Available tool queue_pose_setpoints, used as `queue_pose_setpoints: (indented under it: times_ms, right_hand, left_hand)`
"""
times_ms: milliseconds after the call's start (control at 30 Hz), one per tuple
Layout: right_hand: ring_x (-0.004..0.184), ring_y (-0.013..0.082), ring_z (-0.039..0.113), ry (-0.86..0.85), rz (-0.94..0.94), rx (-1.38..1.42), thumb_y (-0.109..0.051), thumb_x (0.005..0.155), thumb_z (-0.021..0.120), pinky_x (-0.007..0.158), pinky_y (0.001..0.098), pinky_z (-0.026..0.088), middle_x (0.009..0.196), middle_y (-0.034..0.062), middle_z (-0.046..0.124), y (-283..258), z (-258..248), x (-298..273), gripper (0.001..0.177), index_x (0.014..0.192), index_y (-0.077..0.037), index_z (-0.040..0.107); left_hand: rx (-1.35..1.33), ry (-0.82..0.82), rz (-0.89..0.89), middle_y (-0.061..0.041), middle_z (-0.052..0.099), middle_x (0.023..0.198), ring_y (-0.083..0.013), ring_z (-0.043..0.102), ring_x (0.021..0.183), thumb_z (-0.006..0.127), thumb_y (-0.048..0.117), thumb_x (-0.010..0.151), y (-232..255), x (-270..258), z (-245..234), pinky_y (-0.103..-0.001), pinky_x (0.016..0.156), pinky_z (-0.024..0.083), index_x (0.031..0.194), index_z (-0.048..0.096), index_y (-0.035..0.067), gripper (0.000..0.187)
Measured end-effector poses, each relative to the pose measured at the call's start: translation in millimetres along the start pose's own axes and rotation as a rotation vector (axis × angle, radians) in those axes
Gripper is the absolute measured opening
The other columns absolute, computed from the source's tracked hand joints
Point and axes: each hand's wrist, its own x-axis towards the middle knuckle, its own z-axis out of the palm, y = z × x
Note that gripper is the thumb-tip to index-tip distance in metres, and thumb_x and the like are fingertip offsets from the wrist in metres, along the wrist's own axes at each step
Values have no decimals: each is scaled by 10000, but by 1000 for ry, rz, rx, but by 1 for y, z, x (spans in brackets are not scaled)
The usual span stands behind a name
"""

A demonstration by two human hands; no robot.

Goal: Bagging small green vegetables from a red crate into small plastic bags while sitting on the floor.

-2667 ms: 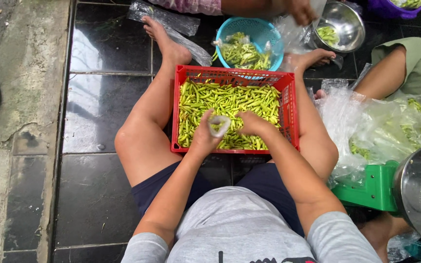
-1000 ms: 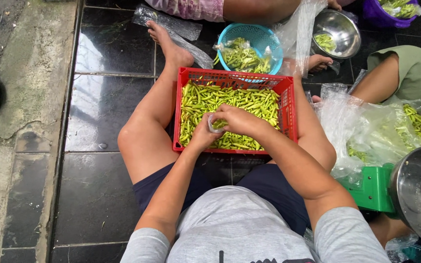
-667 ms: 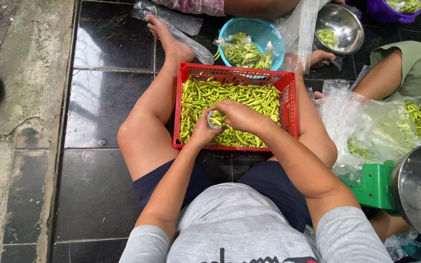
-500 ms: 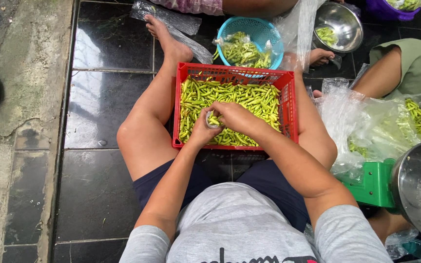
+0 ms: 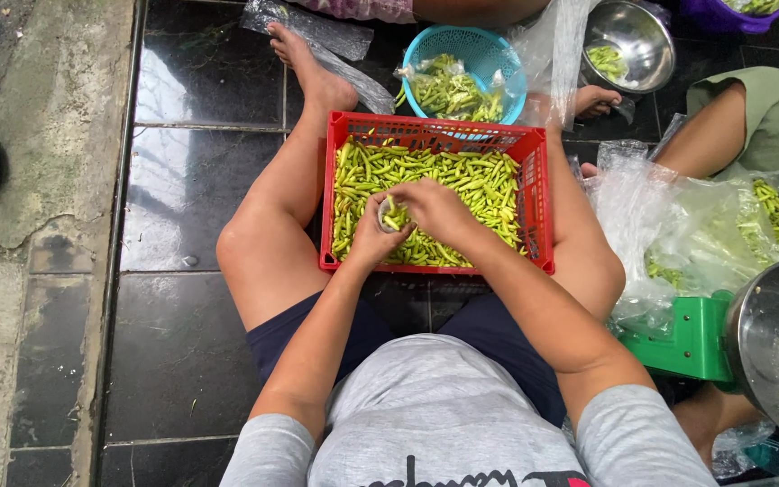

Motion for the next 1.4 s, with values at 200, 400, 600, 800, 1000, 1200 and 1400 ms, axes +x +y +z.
queue_pose_setpoints:
  times_ms: [200,400,600,800,1000,1200,1400]
  right_hand:
    - [728,156,673,-24,337,513,-172,959,679,652,283,528,888,85,746,29,19,-21,358,1307,-99,643]
    - [695,123,721,119,432,747,-140,908,728,559,199,567,870,57,692,63,53,-12,268,1144,-61,630]
    - [625,90,642,178,271,824,-41,819,788,527,193,546,765,48,599,52,54,-16,350,1126,-42,620]
    - [642,93,610,256,214,412,-170,797,766,596,248,503,701,-26,644,23,40,-22,208,998,-196,719]
    - [784,130,678,233,121,540,-22,789,746,717,276,567,1017,79,616,2,15,-28,501,1264,-143,643]
    - [786,89,656,167,32,743,-15,855,723,697,228,541,996,73,670,6,12,-23,379,1226,-68,662]
    - [892,253,700,172,58,151,-55,844,736,768,382,560,1112,110,651,-3,5,-33,359,1194,-112,683]
  left_hand:
    - [-228,-27,123,-288,677,1176,-349,667,1109,911,82,717,1,-4,-5,-435,949,552,1330,476,-3,756]
    - [54,14,221,-231,557,1174,-383,590,1128,745,300,932,19,-10,-22,-482,962,532,1305,592,-9,508]
    - [28,82,18,-41,632,835,-123,639,679,780,170,871,17,-11,-27,-259,553,534,1144,694,36,316]
    - [-94,84,-19,-14,559,776,-78,560,621,742,101,829,61,-21,-25,-205,493,445,946,675,40,149]
    - [-196,100,-47,-24,544,787,-64,542,605,666,73,844,70,-17,-37,-176,491,470,1005,654,30,167]
    - [172,-24,145,-127,620,824,-216,655,642,849,156,757,116,-28,-50,-323,568,515,1179,629,41,490]
    - [142,9,3,-34,652,715,-94,617,529,752,122,819,49,-19,-39,-228,489,483,1006,723,84,193]
